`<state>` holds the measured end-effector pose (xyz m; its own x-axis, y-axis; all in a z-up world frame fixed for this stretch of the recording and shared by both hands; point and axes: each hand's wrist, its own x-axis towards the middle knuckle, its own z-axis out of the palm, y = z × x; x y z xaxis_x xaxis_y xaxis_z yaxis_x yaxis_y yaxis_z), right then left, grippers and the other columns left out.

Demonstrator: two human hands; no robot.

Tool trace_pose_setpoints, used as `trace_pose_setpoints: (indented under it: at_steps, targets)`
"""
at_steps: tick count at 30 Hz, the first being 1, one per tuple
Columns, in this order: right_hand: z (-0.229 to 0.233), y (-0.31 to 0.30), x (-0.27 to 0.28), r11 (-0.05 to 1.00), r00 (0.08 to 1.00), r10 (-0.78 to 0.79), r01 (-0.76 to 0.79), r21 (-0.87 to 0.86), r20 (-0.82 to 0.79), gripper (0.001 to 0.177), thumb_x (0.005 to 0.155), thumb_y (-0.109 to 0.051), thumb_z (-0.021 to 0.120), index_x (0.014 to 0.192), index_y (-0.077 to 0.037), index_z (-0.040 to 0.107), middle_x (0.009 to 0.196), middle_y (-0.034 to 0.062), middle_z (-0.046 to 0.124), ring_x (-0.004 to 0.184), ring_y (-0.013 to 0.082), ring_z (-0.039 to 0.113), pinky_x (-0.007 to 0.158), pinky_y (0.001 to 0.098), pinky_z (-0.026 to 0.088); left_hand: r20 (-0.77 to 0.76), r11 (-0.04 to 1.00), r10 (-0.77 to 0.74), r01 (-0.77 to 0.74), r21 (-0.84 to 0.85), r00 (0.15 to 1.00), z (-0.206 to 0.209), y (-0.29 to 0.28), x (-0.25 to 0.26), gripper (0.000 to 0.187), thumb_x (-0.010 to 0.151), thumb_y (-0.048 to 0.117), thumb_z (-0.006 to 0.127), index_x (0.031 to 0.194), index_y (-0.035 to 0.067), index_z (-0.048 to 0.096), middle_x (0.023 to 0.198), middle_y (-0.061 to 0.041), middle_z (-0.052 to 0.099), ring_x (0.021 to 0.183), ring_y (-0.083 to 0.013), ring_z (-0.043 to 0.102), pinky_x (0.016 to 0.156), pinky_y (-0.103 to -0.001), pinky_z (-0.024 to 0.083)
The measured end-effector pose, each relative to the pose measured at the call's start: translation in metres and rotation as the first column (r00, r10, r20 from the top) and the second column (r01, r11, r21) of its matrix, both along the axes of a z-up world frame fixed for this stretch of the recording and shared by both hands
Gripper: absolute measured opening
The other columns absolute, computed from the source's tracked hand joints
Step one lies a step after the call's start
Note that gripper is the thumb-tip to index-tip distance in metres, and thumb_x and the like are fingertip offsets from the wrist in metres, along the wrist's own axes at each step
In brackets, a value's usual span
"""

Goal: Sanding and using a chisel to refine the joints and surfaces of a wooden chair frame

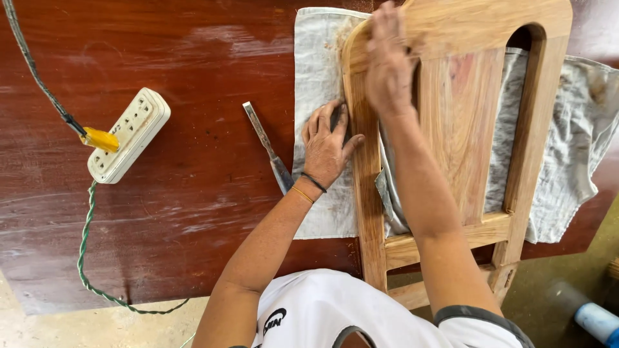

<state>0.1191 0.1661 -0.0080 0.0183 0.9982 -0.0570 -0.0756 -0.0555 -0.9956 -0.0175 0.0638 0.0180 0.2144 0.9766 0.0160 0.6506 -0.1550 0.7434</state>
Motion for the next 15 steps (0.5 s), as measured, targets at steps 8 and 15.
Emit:
trace_pose_setpoints:
  at_steps: [8,15]
  targets:
    - [0.045,-0.036,-0.02,0.973,0.693,0.091,-0.215,0.085,0.715,0.036,0.093,-0.008,0.032,0.128,-0.001,0.033,0.136,0.0129,0.024,0.129,0.0252,0.017,0.106,0.0416,0.003,-0.082,0.999,-0.032,0.034,0.024,0.996,-0.025,-0.009,0.005,0.059,0.082,0.048,0.038,0.128,0.012,0.028,0.13,-0.013,0.03,0.118,-0.0335,0.031,0.094,-0.046,0.027]
    - [0.09,-0.078,0.094,0.908,0.127,-0.414,0.132,0.398,0.901,0.026,0.09,-0.001,0.037,0.113,0.004,0.047,0.114,0.0181,0.051,0.109,0.0303,0.037,0.093,0.0405,0.032,-0.469,0.966,-0.206,0.256,0.045,0.859,-0.043,0.043,0.024,0.067,0.092,0.056,0.01,0.136,0.008,-0.004,0.141,-0.006,-0.01,0.133,-0.0165,-0.003,0.11,-0.048,0.01]
